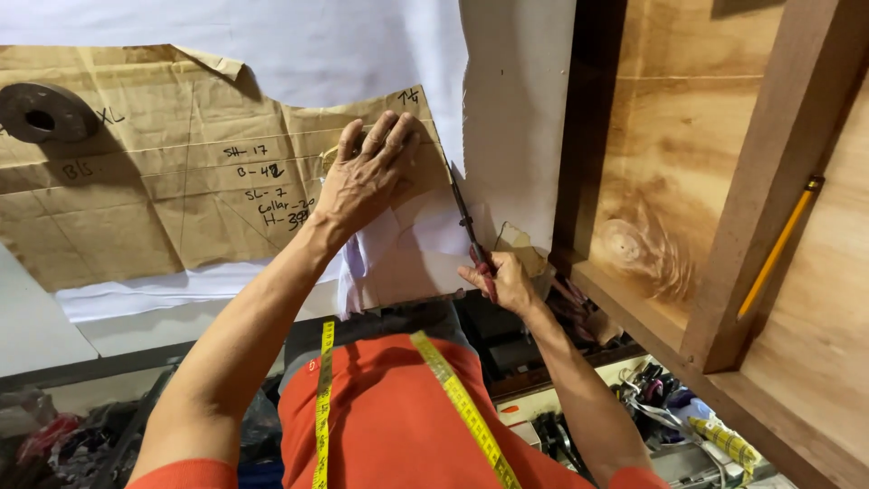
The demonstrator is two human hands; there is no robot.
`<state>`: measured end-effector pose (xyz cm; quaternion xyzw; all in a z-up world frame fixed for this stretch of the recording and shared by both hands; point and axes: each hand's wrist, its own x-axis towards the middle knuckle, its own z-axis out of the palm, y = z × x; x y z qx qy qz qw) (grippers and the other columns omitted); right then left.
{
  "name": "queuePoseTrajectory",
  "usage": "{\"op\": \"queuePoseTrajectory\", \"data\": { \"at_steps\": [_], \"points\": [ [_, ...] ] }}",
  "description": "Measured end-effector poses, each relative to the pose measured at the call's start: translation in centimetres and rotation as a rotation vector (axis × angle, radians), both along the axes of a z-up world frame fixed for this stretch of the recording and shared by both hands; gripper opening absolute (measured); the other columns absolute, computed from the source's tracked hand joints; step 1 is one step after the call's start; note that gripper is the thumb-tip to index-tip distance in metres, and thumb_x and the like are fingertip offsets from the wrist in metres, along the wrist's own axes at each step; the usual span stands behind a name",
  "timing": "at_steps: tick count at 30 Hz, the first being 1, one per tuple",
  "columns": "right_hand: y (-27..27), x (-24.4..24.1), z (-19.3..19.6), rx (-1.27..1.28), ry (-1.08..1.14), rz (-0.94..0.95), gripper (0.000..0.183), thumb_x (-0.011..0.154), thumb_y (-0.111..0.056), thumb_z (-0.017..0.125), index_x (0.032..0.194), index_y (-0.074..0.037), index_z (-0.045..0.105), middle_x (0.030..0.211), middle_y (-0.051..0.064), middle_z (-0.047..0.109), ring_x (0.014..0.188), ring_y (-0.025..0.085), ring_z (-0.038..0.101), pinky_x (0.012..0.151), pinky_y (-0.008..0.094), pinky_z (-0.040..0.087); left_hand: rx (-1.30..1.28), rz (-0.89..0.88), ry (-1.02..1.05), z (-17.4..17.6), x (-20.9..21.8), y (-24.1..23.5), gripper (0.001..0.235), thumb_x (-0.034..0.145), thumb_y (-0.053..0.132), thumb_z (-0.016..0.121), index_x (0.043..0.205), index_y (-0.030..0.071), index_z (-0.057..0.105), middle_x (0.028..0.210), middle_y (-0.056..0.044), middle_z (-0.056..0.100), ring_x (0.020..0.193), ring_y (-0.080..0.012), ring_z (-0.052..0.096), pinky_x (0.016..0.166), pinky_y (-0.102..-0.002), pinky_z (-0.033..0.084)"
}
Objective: Measuring, marking, and cutting white fabric according to a brown paper pattern using tailoring tools.
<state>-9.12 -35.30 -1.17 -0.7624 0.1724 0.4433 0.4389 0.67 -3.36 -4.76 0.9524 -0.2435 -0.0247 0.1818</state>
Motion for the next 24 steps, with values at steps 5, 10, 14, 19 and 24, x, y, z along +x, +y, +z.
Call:
{"op": "queuePoseTrajectory", "data": {
  "at_steps": [5,10,14,19,24],
  "points": [
    [0.8,0.5,1.4,-0.008,0.008,0.0,0.046,0.083,-0.037,0.089,0.061,-0.011,0.057,0.044,0.006,0.057,0.047,0.014,0.061,0.052,0.023,0.047,-0.018,0.012,-0.049,0.0,0.0,0.0,0.075,0.089,0.037,0.078,0.154,0.013,0.05,0.167,-0.016,0.031,0.154,-0.0326,0.026,0.119,-0.057,0.019],
    [1.3,1.4,3.1,-0.036,-0.005,-0.004,0.047,0.081,-0.042,0.091,0.06,-0.015,0.057,0.044,0.002,0.057,0.047,0.011,0.061,0.05,0.02,0.045,-0.014,0.018,-0.07,0.1,0.1,-0.1,0.08,0.085,0.038,0.081,0.154,0.013,0.051,0.167,-0.016,0.033,0.153,-0.033,0.029,0.119,-0.057,0.02],
    [0.8,1.0,1.7,-0.066,0.017,0.034,0.049,0.08,-0.044,0.09,0.06,-0.015,0.056,0.046,0.002,0.057,0.05,0.013,0.061,0.054,0.024,0.045,0.003,0.019,-0.065,0.5,0.1,0.0,0.077,0.086,0.038,0.081,0.153,0.013,0.052,0.169,-0.014,0.031,0.154,-0.0316,0.028,0.12,-0.057,0.019],
    [1.0,1.4,2.0,-0.023,-0.017,-0.028,0.044,0.081,-0.034,0.09,0.063,-0.011,0.057,0.044,0.004,0.055,0.045,0.013,0.058,0.049,0.021,0.043,-0.012,0.016,-0.055,0.4,0.2,-0.1,0.077,0.086,0.037,0.082,0.152,0.011,0.053,0.168,-0.015,0.031,0.154,-0.0329,0.028,0.119,-0.057,0.02],
    [1.1,0.7,1.9,-0.016,-0.009,-0.033,0.044,0.08,-0.03,0.092,0.062,-0.009,0.057,0.042,0.006,0.056,0.042,0.012,0.059,0.047,0.019,0.044,-0.003,0.021,-0.038,0.4,0.1,0.0,0.077,0.086,0.037,0.081,0.153,0.011,0.052,0.168,-0.015,0.031,0.154,-0.0319,0.028,0.119,-0.057,0.02]
  ]
}}
